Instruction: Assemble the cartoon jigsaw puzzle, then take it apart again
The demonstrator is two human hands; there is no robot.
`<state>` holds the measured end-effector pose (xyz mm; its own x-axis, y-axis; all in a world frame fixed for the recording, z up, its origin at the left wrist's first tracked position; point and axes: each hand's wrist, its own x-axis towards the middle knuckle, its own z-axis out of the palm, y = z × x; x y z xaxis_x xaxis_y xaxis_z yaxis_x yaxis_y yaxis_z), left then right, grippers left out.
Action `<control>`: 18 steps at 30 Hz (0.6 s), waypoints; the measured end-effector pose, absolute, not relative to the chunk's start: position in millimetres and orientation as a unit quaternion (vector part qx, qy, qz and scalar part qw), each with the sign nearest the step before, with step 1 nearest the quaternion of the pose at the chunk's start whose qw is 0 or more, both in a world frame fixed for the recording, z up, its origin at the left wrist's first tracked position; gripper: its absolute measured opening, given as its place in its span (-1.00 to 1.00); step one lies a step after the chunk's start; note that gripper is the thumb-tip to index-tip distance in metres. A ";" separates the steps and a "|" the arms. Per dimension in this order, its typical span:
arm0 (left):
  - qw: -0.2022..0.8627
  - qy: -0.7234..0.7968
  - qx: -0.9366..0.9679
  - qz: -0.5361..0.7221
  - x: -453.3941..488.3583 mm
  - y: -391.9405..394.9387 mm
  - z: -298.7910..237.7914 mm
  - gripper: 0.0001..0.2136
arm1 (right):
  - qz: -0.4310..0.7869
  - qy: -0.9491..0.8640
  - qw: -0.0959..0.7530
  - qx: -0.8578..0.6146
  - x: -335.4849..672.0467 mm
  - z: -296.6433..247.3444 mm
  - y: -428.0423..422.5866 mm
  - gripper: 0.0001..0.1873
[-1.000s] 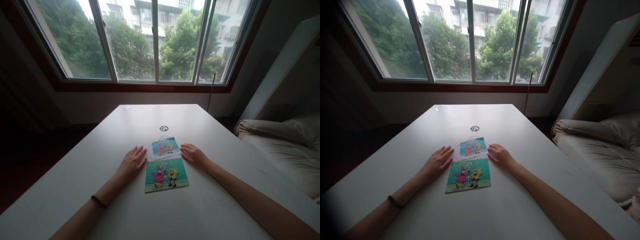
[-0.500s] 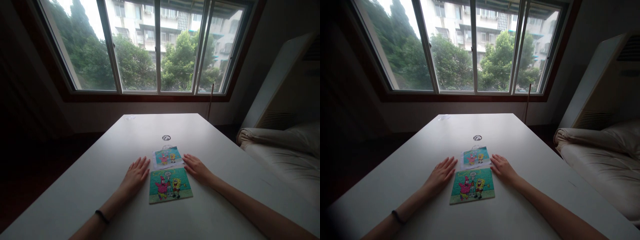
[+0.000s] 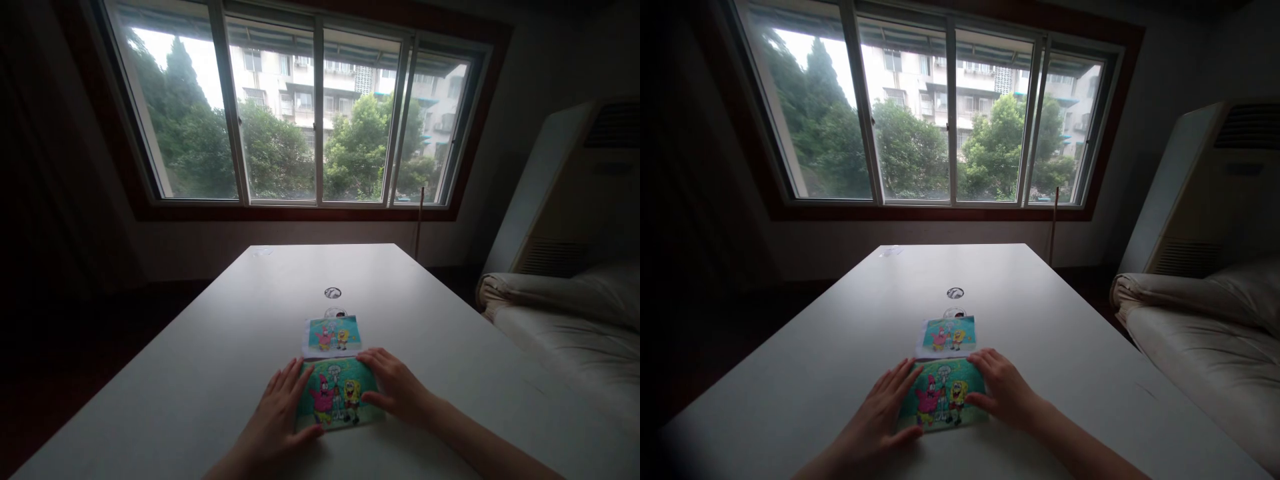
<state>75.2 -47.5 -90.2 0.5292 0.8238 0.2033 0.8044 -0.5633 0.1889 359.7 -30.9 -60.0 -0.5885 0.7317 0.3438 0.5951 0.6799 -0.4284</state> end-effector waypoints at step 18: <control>0.190 0.350 0.860 0.320 75.4 -46.3 -84.0 -0.17 | 0.217 -0.890 0.251 -0.311 361.0 -55.4 -27.5 -0.04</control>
